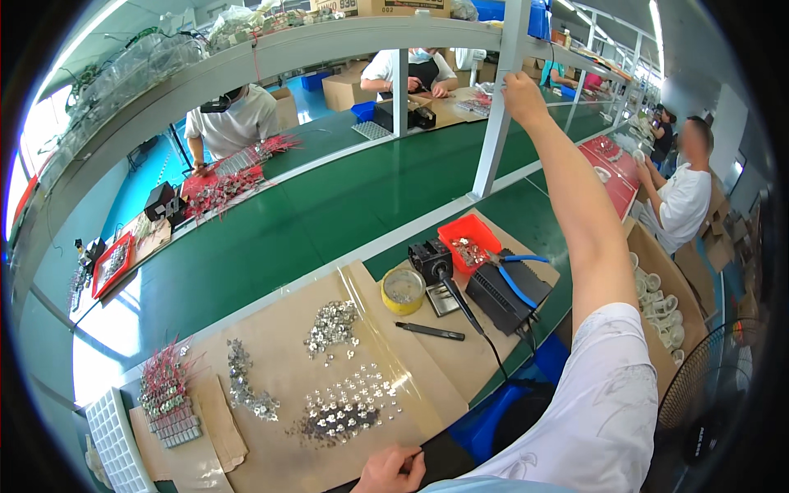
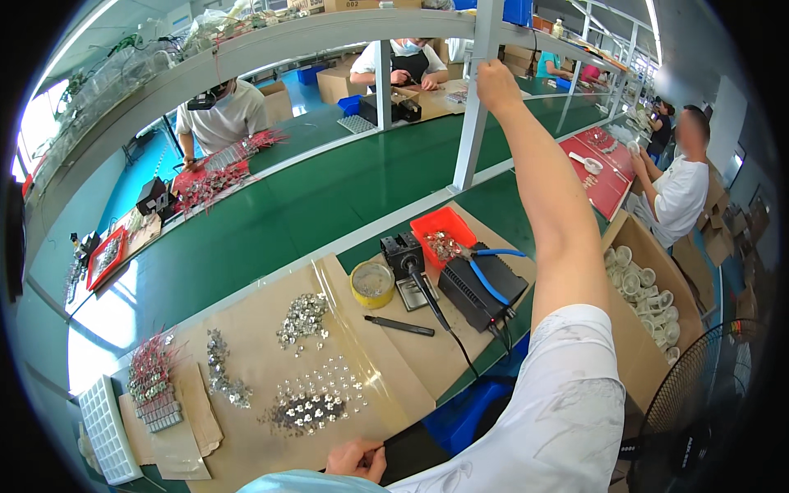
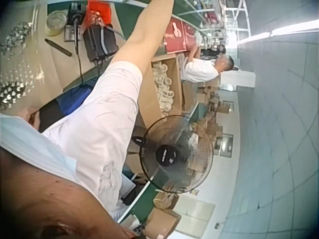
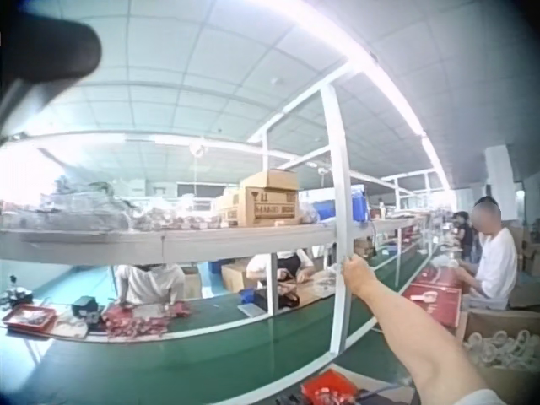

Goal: Assembling small metal components onto a plastic sheet at an electronics factory workstation.

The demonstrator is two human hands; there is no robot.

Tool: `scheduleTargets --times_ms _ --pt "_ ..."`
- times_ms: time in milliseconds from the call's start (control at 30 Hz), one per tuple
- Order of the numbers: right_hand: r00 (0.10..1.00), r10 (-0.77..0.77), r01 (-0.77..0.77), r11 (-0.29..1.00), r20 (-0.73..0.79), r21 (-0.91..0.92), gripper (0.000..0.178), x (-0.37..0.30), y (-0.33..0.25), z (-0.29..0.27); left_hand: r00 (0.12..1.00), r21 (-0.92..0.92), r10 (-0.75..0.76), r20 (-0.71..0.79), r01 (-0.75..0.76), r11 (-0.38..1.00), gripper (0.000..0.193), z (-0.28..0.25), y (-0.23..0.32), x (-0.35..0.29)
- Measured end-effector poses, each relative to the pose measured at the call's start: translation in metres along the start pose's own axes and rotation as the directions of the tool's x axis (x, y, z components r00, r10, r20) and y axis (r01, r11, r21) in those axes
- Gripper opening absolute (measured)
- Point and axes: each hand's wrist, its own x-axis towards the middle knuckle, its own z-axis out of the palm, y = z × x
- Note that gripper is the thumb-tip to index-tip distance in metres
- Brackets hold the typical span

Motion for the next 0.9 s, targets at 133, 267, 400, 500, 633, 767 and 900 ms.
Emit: scheduleTargets --times_ms 133,267,400,500,633,767,900 --pt "0.999 -0.010 0.010 1.000 0.040 -0.013 0.015 0.004 0.008 0.009 0.999 0.027 0.050 0.010 -0.051 0.998 0.024 0.010 -0.020 -0.023" --pt "0.966 -0.219 0.240 0.957 0.135 -0.161 0.008 0.008 0.029 0.018 0.997 0.092 0.068 0.047 -0.072 0.993 0.024 0.008 -0.020 -0.022" --pt "0.934 -0.341 0.348 0.935 0.102 -0.060 0.007 -0.004 0.030 0.016 0.996 0.081 0.067 0.051 -0.071 0.994 0.024 0.009 -0.016 -0.019" --pt "0.918 -0.314 0.326 0.945 -0.244 0.011 0.009 0.011 0.021 0.006 0.996 0.056 0.093 0.014 -0.094 0.994 0.024 0.012 -0.018 -0.021" --pt "0.909 -0.336 0.335 0.941 -0.245 -0.047 0.011 0.031 0.010 -0.002 0.995 0.071 0.099 0.030 -0.101 0.992 0.023 0.006 -0.014 -0.018" --pt "0.933 -0.311 0.303 0.950 -0.182 -0.075 0.011 0.032 0.002 -0.006 0.993 0.095 0.114 0.031 -0.116 0.989 0.023 0.006 -0.012 -0.015" --pt "0.949 -0.289 0.277 0.955 -0.128 -0.104 0.008 0.036 0.004 -0.008 0.993 0.067 0.111 0.035 -0.113 0.991 0.023 0.007 -0.014 -0.016"
